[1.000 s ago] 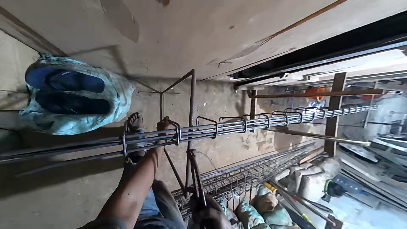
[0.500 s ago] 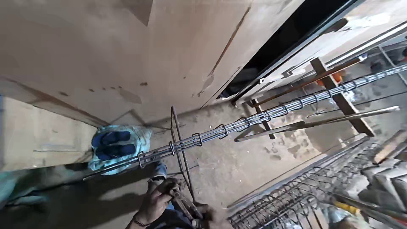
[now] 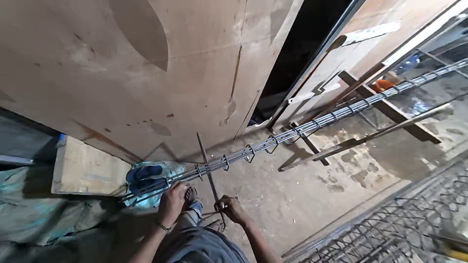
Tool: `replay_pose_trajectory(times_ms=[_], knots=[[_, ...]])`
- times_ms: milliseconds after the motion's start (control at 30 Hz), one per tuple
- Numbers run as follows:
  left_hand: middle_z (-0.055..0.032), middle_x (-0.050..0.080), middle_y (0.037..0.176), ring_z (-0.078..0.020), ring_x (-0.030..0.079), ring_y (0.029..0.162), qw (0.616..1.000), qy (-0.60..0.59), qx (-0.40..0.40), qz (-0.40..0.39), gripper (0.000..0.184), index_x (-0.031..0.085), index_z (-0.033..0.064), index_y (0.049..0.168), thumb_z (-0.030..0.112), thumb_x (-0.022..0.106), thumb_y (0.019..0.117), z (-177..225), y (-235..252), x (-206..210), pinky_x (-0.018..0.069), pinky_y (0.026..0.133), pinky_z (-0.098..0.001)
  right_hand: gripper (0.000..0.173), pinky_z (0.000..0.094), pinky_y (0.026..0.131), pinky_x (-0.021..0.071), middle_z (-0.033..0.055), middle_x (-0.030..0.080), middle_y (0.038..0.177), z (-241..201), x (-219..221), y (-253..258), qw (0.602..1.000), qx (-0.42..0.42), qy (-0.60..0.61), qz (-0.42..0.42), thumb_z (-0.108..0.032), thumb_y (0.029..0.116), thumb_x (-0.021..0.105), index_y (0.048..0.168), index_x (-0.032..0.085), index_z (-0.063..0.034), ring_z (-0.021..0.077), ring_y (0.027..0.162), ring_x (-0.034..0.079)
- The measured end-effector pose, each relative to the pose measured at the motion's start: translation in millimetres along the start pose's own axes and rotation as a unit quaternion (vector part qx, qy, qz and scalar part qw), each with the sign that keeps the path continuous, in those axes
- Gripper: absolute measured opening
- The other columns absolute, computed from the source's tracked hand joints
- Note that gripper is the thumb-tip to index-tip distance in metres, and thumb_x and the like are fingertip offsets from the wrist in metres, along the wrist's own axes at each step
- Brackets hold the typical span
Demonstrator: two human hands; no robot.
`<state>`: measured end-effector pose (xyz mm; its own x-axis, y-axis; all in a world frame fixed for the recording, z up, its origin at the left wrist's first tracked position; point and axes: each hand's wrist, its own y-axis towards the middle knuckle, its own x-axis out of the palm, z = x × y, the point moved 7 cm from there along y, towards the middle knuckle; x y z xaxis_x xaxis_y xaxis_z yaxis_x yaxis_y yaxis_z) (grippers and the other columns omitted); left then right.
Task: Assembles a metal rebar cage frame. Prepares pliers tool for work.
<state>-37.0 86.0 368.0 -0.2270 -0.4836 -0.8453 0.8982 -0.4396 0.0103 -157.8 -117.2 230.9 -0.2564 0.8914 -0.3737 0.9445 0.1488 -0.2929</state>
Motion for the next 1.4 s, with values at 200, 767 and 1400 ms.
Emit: replay_pose_trajectory(times_ms=[200, 767, 1400], knots=[[-0.0141, 0.073, 0.099, -0.0193, 0.073, 0.086, 0.886, -0.369, -0.277, 0.040, 0.017, 0.068, -0.0061, 0.112, 0.004, 0.064, 0.0998, -58, -36, 0, 0.0627, 0.081, -0.0356, 0.030, 0.0482, 0.107, 0.0477, 0.0240, 0.062, 0.131, 60, 15, 9, 0.994, 0.108, -0.018, -0.003, -0.012, 0.0891, 0.074, 0.117, 0.073, -0.0006, 0.0350, 0.123, 0.060], [-0.0094, 0.071, 0.088, -0.0124, 0.066, 0.071, 0.746, -0.581, -0.310, 0.104, 0.012, 0.067, -0.0056, 0.106, 0.001, 0.058, 0.1018, 15, -45, 14, 0.0571, 0.068, -0.0244, 0.031, 0.0553, 0.081, 0.0570, 0.0167, 0.072, 0.096, -137, 21, -23, 0.997, 0.026, -0.072, -0.009, -0.024, 0.1080, 0.045, 0.120, 0.068, -0.0082, 0.0337, 0.090, 0.072], [-0.0178, 0.073, 0.109, -0.0306, 0.070, 0.105, 0.943, -0.123, -0.100, -0.292, 0.026, 0.071, 0.0024, 0.119, 0.016, 0.055, 0.1039, 3, 12, 56, 0.0529, 0.099, -0.0502, 0.051, 0.0508, 0.100, 0.0539, 0.0095, 0.060, 0.146, -144, -17, 3, 0.911, -0.067, -0.358, 0.193, -0.018, 0.0953, 0.066, 0.145, 0.060, -0.0256, 0.0337, 0.129, 0.060]])
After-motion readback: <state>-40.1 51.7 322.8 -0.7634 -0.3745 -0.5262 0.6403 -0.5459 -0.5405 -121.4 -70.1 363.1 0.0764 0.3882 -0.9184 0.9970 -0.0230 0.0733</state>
